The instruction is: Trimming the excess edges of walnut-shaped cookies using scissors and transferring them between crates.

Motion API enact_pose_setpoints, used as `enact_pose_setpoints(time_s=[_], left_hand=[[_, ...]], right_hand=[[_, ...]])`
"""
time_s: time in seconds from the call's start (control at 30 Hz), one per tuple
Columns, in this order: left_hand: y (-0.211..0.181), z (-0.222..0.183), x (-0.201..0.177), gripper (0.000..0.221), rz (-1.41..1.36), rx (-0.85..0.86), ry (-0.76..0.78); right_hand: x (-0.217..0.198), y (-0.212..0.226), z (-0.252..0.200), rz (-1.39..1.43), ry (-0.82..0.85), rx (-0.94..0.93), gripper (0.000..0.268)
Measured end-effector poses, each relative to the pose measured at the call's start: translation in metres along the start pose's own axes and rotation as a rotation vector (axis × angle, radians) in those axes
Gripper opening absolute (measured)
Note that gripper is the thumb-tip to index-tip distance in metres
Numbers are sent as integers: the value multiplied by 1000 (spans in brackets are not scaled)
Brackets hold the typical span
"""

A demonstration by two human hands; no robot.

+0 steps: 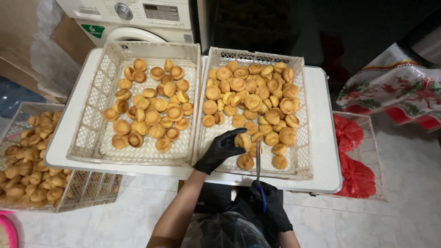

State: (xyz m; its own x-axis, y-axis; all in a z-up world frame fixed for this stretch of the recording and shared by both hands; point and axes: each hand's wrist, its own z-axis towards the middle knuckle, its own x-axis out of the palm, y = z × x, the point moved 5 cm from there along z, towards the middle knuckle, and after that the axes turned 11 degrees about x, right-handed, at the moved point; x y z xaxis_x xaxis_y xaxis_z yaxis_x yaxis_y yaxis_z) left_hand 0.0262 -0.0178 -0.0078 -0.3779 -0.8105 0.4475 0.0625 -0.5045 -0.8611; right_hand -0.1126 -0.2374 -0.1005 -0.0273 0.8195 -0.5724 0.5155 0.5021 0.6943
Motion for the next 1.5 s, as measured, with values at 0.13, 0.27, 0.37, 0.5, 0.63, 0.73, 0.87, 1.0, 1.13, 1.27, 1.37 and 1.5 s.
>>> enact_pose_setpoints(time_s=[0.13,0.27,0.37,0.5,0.63,0.73,0.87,1.0,1.13,1.27,1.37,1.5], left_hand=[[-13,1,1,65,276,133,66],[-8,-3,8,56,249,64,109],[2,5,-1,48,508,176,-9],[26,5,-15,59,1058,496,263],[103,-4,-37,81,1428,-164,556],[96,-3,-33,55,1447,-199,540],[71,-3,-23,43,1469,-376,565],[75,1,-27,50,1493,-397,619],[25,19,-10,48,871,-170,244],[79,32,-41,72,-95,-78,-20],[-4,24,2,58,265,-18,-84],[24,21,-9,55,184,-9,-108]], right_hand=[[6,11,-8,281,242,-150,21],[9,33,-21,340,368,-81,19],[14,29,-10,140,278,-79,27],[19,10,-1,203,237,-12,30],[14,2,-1,119,114,18,25],[14,-3,2,271,140,-4,21],[9,2,-2,247,162,-111,23],[-10,35,-19,127,120,-220,25],[-12,28,-14,376,223,-124,22],[-16,30,-19,437,209,-12,27],[-16,24,-13,374,195,-20,17],[-13,25,-13,417,239,-81,24]])
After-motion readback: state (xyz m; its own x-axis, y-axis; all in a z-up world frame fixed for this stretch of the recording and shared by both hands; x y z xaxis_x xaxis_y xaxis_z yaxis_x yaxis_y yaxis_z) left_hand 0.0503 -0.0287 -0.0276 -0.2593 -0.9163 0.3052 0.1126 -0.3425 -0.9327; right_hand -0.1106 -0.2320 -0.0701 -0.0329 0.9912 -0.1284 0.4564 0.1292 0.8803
